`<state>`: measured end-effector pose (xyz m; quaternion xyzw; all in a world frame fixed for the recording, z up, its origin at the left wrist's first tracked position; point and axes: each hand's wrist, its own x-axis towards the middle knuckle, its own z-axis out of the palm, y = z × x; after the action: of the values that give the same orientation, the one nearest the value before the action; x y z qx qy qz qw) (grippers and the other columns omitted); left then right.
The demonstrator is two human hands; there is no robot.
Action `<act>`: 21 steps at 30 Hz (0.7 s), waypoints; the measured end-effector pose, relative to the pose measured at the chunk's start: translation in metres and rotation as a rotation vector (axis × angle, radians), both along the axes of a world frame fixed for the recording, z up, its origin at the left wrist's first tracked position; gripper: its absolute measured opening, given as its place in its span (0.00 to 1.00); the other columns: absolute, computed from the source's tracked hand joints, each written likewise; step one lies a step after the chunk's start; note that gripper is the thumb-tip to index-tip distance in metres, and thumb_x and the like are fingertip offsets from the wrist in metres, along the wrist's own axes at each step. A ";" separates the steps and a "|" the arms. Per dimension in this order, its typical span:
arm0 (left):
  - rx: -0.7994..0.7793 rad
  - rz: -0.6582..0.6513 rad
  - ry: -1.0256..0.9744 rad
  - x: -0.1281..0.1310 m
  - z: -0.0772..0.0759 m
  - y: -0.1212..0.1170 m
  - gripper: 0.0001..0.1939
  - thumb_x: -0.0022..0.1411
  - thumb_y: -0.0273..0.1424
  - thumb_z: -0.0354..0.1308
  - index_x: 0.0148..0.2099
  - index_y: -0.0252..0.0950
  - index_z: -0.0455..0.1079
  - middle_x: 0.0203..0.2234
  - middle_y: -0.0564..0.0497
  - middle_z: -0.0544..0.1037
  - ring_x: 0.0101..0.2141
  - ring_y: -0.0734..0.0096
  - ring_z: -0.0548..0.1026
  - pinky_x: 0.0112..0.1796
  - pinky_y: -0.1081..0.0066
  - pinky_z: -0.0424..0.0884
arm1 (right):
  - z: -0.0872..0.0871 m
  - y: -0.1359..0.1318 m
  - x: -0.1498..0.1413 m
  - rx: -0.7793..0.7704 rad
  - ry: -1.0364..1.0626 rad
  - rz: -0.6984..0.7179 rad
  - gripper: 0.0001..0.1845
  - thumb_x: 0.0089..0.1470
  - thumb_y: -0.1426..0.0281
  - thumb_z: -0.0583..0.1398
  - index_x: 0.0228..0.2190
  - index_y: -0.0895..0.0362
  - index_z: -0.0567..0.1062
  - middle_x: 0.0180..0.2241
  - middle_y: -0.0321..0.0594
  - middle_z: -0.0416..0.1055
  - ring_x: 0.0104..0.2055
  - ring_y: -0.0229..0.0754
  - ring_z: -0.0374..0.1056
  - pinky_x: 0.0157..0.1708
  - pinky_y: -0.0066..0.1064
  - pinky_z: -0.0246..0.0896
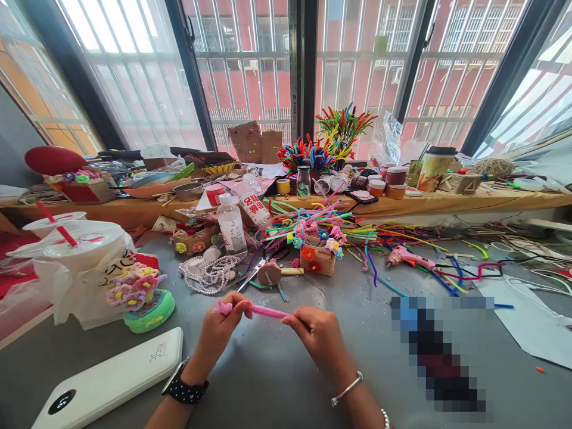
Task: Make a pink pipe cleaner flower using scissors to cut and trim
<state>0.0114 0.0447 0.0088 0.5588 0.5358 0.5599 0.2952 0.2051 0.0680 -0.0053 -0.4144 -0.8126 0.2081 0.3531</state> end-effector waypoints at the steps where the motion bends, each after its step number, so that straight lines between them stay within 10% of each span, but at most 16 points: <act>1: -0.015 0.015 -0.025 -0.001 0.000 0.000 0.12 0.49 0.39 0.56 0.20 0.37 0.67 0.15 0.52 0.71 0.19 0.72 0.65 0.20 0.75 0.58 | 0.000 0.000 0.000 -0.002 0.007 0.014 0.22 0.54 0.58 0.48 0.18 0.57 0.70 0.15 0.35 0.62 0.19 0.34 0.56 0.20 0.26 0.45; 21: -0.033 0.175 -0.144 -0.010 0.000 0.003 0.17 0.48 0.45 0.55 0.24 0.35 0.64 0.10 0.62 0.53 0.13 0.81 0.50 0.14 0.77 0.47 | -0.007 0.003 -0.006 -0.403 0.347 0.071 0.15 0.54 0.58 0.47 0.28 0.57 0.63 0.20 0.31 0.54 0.20 0.34 0.50 0.18 0.24 0.47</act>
<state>0.0013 0.0477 0.0083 0.4633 0.5691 0.6134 0.2919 0.1996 0.0715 -0.0122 -0.4057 -0.6961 0.4459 0.3899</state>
